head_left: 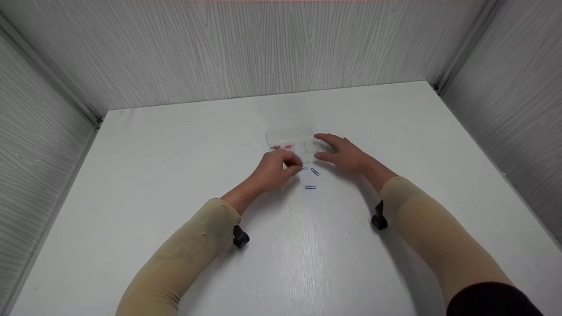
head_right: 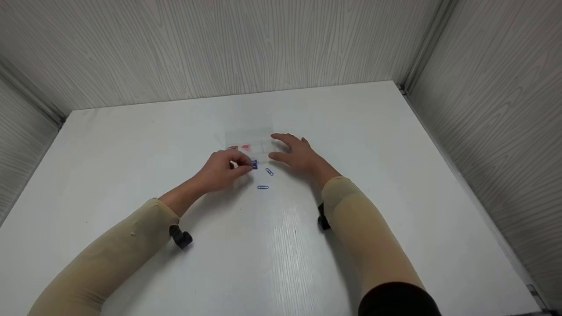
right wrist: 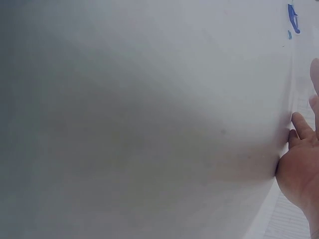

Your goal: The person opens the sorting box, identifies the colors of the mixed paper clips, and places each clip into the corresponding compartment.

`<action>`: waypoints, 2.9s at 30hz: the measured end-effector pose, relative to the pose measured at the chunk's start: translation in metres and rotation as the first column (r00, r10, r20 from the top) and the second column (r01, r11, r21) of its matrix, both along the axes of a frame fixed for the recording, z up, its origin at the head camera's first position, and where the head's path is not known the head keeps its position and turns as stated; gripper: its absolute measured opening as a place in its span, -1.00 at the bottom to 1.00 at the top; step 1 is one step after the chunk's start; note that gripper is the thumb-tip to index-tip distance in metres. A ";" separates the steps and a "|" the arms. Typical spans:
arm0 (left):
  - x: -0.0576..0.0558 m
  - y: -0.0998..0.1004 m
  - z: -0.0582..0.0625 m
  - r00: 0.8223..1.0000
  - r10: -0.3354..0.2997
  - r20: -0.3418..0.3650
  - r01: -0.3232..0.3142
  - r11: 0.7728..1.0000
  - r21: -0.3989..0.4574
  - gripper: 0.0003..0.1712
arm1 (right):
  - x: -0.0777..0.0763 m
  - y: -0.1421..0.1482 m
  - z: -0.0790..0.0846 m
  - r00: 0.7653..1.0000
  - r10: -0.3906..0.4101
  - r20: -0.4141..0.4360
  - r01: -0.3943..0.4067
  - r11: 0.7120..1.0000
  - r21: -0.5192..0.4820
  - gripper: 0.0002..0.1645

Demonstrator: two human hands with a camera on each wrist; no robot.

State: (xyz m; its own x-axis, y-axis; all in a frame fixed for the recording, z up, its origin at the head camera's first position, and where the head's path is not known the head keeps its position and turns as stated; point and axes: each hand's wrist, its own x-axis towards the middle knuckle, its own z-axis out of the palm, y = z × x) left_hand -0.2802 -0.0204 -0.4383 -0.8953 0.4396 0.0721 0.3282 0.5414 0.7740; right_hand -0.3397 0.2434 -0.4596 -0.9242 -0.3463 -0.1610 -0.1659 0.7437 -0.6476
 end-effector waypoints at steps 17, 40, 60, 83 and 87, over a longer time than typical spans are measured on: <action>-0.037 0.015 -0.004 0.979 0.197 -0.058 -0.194 0.979 0.057 -0.78 | -0.003 0.001 -0.002 1.000 0.021 -0.021 -0.021 1.000 -0.007 -0.11; -0.014 0.008 0.002 0.989 0.138 -0.057 -0.133 0.987 0.086 -0.70 | 0.000 -0.002 -0.001 1.000 -0.012 -0.004 0.012 1.000 -0.001 -0.15; 0.020 0.011 -0.019 0.994 -0.067 0.086 0.066 0.998 0.016 -0.76 | -0.003 0.001 -0.002 1.000 0.023 -0.005 -0.023 1.000 0.003 -0.09; 0.019 0.012 -0.026 0.994 -0.103 0.022 0.105 0.986 -0.132 -0.77 | -0.002 0.001 -0.001 0.999 0.032 -0.016 -0.032 0.999 -0.017 -0.10; 0.018 0.013 -0.026 0.995 -0.100 0.029 0.103 0.985 -0.142 -0.77 | -0.002 0.002 -0.001 0.999 0.036 -0.017 -0.037 0.999 -0.020 -0.11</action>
State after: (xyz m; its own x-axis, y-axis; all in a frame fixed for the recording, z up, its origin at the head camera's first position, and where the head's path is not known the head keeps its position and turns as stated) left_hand -0.2623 -0.0076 -0.4640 -0.8462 0.5326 -0.0168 0.3711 0.6117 0.6987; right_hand -0.3416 0.2454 -0.4605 -0.9134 -0.3828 -0.1383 -0.2035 0.7239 -0.6593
